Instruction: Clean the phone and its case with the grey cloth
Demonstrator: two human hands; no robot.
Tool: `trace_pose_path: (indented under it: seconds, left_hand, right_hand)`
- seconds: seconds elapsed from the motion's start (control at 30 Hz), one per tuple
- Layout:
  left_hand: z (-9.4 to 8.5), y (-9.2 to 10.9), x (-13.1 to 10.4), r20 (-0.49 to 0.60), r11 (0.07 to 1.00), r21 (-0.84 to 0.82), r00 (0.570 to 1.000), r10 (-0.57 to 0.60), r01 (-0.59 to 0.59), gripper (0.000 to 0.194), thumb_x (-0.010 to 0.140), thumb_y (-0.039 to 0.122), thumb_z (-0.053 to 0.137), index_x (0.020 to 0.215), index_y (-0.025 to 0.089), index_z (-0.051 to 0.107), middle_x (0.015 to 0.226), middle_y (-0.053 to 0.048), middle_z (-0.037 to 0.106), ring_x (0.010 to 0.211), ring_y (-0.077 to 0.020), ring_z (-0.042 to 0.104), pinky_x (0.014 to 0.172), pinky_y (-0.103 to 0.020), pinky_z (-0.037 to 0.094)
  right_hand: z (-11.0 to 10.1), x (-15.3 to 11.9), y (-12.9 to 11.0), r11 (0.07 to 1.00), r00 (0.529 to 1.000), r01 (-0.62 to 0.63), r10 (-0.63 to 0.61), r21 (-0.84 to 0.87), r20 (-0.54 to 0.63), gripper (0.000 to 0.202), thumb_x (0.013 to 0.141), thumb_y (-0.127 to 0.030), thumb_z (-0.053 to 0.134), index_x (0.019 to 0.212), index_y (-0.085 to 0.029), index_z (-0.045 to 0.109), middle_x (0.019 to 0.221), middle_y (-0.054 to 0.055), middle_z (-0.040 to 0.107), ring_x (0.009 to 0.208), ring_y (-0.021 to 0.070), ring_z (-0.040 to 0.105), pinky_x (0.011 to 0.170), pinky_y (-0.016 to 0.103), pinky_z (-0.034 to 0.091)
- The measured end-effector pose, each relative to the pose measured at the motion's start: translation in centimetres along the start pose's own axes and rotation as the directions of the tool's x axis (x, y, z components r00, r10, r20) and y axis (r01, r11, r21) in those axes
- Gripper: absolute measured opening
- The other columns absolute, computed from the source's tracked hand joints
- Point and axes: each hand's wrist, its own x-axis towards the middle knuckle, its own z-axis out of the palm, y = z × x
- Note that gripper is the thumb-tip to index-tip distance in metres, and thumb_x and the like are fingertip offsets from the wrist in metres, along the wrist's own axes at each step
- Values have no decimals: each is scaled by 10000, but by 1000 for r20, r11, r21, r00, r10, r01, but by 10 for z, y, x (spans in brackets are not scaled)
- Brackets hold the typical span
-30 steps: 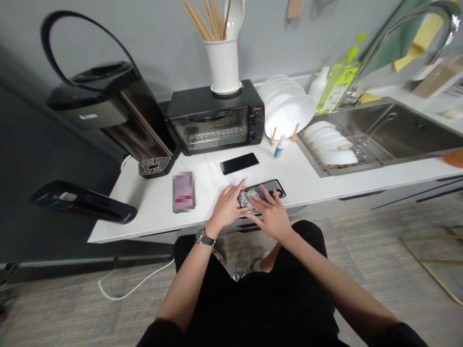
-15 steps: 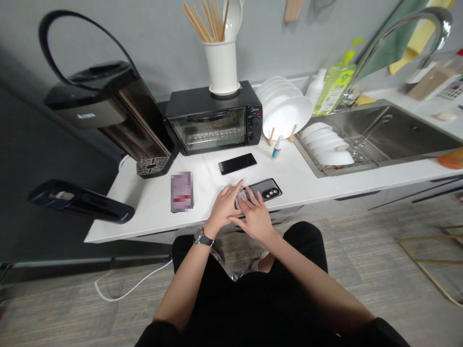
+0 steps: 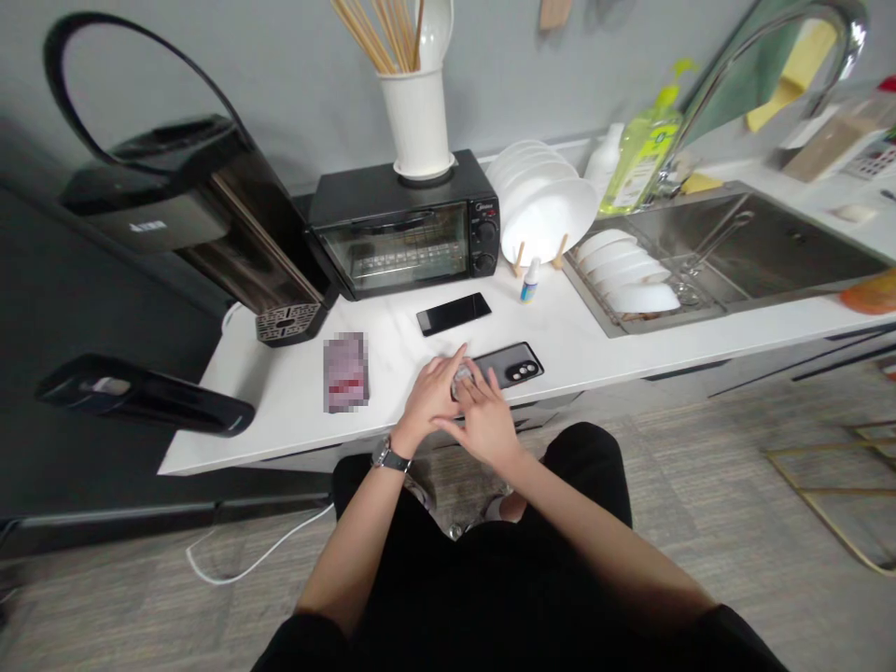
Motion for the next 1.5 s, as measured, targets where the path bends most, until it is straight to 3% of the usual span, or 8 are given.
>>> trace_pose_path:
  seconds: [0.1, 0.37, 0.5, 0.63, 0.93, 1.07, 1.23, 1.5]
  left_hand:
    - [-2, 1, -3, -6, 1000, -16, 1000, 5, -5, 979, 896, 287, 771, 1697, 240, 210, 1477, -126, 618, 1289, -317, 553, 1105, -446, 455]
    - [-5, 10, 0, -21, 999, -33, 1000, -12, 11, 1065, 852, 419, 854, 1689, 296, 207, 1477, -85, 638, 1302, -314, 554, 1129, -464, 430]
    - [-1, 5, 2, -25, 999, -31, 999, 21, -22, 994, 894, 379, 802, 1689, 260, 218, 1483, -104, 629, 1305, -314, 547, 1131, -464, 438]
    - [2, 0, 0, -5, 1000, 4, 1000, 7, -7, 944, 890, 192, 719, 1692, 238, 224, 1462, -125, 623, 1287, -309, 554, 1113, -452, 459]
    - [-3, 7, 1, -26, 999, -32, 1000, -7, 6, 1069, 851, 444, 850, 1691, 292, 206, 1469, -95, 638, 1284, -319, 560, 1117, -475, 435]
    - [1, 2, 3, -14, 999, -40, 1000, 23, -24, 1030, 882, 403, 810, 1699, 277, 195, 1498, -97, 622, 1302, -322, 545, 1126, -474, 432]
    - [1, -3, -1, 9, 999, -33, 1000, 23, -23, 967, 897, 244, 735, 1703, 252, 200, 1484, -107, 622, 1299, -314, 549, 1119, -453, 449]
    - [-3, 7, 0, -37, 999, -50, 999, -4, 2, 1084, 839, 442, 862, 1690, 293, 207, 1480, -79, 636, 1296, -318, 558, 1133, -463, 423]
  right_hand:
    - [-5, -3, 2, 996, 996, 65, -69, 67, 49, 595, 1044, -603, 522, 1354, -125, 689, 1362, 174, 723, 1553, 385, 387, 1261, 649, 281]
    - [-64, -18, 105, 977, 999, -19, 26, -211, 26, 511, 1079, -500, 493, 1408, -150, 668, 1340, 148, 740, 1585, 403, 315, 1275, 694, 178]
    - [-28, -3, 55, 989, 999, -49, 47, -140, -18, 754, 1041, -641, 476, 1431, -7, 602, 1405, 282, 663, 1551, 415, 380, 1264, 635, 269]
    - [-2, 0, 0, 997, 997, 70, -71, 8, 28, 718, 1038, -653, 477, 1377, -43, 648, 1398, 254, 678, 1548, 387, 396, 1262, 609, 299]
    - [-59, -26, 95, 972, 996, -88, 82, -218, -34, 495, 1081, -511, 491, 1347, -149, 700, 1312, 151, 751, 1574, 408, 337, 1273, 689, 173]
    - [-24, -10, 43, 977, 987, -151, 140, -150, -81, 706, 1045, -620, 493, 1409, -27, 615, 1434, 266, 646, 1557, 439, 354, 1258, 668, 242]
    - [0, -3, -14, 999, 999, 14, -15, 29, 30, 665, 1048, -611, 495, 1389, -58, 639, 1444, 234, 652, 1558, 382, 375, 1266, 605, 298]
    - [-55, -27, 91, 980, 997, -76, 71, -183, -34, 482, 1076, -491, 504, 1410, -184, 667, 1369, 127, 729, 1586, 402, 312, 1262, 704, 195]
